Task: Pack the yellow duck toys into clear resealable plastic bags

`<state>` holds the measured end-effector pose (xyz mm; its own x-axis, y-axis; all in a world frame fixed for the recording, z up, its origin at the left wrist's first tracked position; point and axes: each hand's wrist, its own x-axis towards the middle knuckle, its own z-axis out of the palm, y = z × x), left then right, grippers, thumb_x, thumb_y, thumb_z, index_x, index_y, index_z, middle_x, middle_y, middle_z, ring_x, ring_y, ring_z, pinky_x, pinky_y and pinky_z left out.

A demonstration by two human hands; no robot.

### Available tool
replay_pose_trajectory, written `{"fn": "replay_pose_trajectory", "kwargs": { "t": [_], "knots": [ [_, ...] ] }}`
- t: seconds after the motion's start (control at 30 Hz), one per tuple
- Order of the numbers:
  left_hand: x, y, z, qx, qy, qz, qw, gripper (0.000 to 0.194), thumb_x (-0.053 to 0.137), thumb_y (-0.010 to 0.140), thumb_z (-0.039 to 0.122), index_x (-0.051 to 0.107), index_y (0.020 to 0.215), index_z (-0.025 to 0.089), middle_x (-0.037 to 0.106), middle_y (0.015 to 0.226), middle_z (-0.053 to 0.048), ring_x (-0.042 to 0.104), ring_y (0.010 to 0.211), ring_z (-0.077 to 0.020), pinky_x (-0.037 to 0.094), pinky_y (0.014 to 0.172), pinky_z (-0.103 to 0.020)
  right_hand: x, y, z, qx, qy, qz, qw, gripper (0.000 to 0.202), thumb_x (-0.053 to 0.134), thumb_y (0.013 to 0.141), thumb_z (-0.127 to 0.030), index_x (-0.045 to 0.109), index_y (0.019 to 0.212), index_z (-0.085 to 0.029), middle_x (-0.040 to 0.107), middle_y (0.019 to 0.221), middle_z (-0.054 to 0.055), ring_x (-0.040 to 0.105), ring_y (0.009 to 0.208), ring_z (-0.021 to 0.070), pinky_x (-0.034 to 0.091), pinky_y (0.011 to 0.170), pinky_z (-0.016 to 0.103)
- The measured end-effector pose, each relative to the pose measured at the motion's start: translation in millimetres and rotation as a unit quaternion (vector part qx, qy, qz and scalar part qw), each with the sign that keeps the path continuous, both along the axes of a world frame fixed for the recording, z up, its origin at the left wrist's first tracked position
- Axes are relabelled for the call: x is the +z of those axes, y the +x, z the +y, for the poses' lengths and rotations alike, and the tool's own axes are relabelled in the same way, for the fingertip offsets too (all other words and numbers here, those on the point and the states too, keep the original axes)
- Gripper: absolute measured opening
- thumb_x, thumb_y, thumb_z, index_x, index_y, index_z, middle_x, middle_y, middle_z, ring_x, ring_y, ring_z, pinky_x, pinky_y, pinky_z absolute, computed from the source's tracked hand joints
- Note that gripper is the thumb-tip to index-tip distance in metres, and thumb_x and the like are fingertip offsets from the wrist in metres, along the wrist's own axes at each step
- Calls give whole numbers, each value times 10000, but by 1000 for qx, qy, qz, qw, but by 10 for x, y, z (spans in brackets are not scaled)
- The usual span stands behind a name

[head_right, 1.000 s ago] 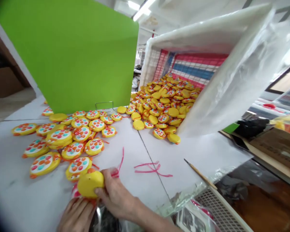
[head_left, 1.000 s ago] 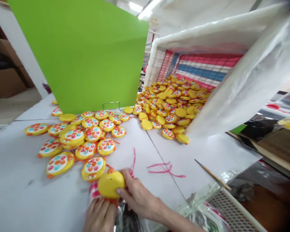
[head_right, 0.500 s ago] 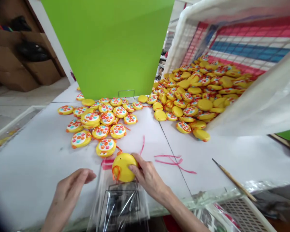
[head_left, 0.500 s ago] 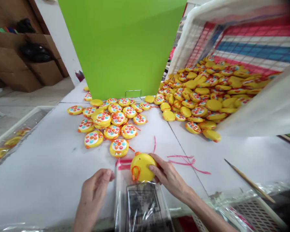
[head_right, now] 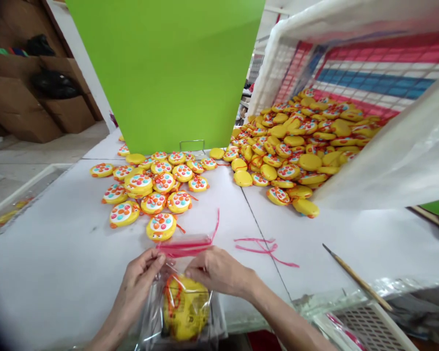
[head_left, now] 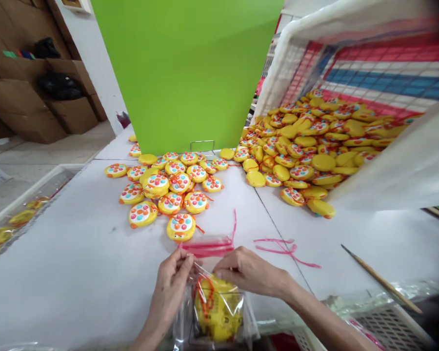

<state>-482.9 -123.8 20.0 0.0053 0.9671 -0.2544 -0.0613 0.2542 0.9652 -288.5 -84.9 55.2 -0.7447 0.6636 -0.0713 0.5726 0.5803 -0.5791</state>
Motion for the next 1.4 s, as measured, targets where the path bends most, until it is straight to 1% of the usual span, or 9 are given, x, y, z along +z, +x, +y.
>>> {"fn": "replay_pose_trajectory", "kwargs": {
  "t": [0.1,0.23,0.6,0.8,0.93,1.07,1.2,1.3,1.4],
  "knots": [
    [-14,22,9,-10,-11,-34,999,269,568,790,452,569,763,184,690,742,-33,644,679,-189,504,651,-290,-77,-114,-9,-34,98,-63,993,253,550,848,-171,619,604,-167,598,583,-5,508,522,107,294,488,211],
    [-59,-2,15,-26,-7,-24,999,270,546,814,421,621,879,169,708,809,-46,642,738,-194,499,674,-286,-174,-323,-34,-124,196,-31,972,133,538,871,-168,648,799,-188,645,720,14,593,650,143,338,553,226],
    [-117,-10,72,-29,32,29,999,281,532,812,356,691,878,135,705,742,-50,620,672,-193,496,632,-288,-134,-476,-120,-116,236,6,965,64,561,861,-139,601,881,-184,668,808,11,626,707,162,381,569,252],
    [40,103,9,-23,111,242,964,279,419,830,277,673,828,162,688,678,-45,612,604,-193,435,575,-270,-130,-542,-95,-88,252,-63,962,79,592,785,-71,592,791,-150,661,768,44,613,641,182,355,515,261],
    [20,106,-49,-45,119,290,948,285,376,856,314,637,857,201,695,665,-40,641,585,-202,454,566,-272,-155,-515,-38,-156,207,6,966,102,534,786,-88,577,732,-163,643,686,19,582,571,140,354,508,223],
    [-134,18,-69,-33,78,202,976,267,396,868,409,588,862,224,725,794,-52,689,767,-210,521,696,-277,-266,-81,74,-287,127,77,946,127,464,769,-124,568,721,-180,622,637,-5,556,542,114,382,525,196],
    [-240,-67,-58,-7,43,154,987,281,420,859,465,557,832,222,717,818,-53,678,749,-205,538,705,-299,-498,758,170,-426,131,-15,895,165,441,776,-251,582,716,-190,618,604,2,571,560,144,408,554,225],
    [-243,-82,-37,-4,39,140,989,286,436,852,466,553,799,211,709,822,-54,668,735,-199,536,711,-307,-622,1301,111,-473,137,-64,868,184,439,758,-287,576,680,-191,608,575,22,570,538,177,386,517,254],
    [-224,-76,-19,-10,15,101,995,277,479,830,464,554,812,198,703,819,-54,671,761,-207,542,729,-322,-598,1531,-47,-478,152,-125,856,190,462,757,-321,591,679,-206,644,698,49,569,537,194,340,475,262]
  ]
}}
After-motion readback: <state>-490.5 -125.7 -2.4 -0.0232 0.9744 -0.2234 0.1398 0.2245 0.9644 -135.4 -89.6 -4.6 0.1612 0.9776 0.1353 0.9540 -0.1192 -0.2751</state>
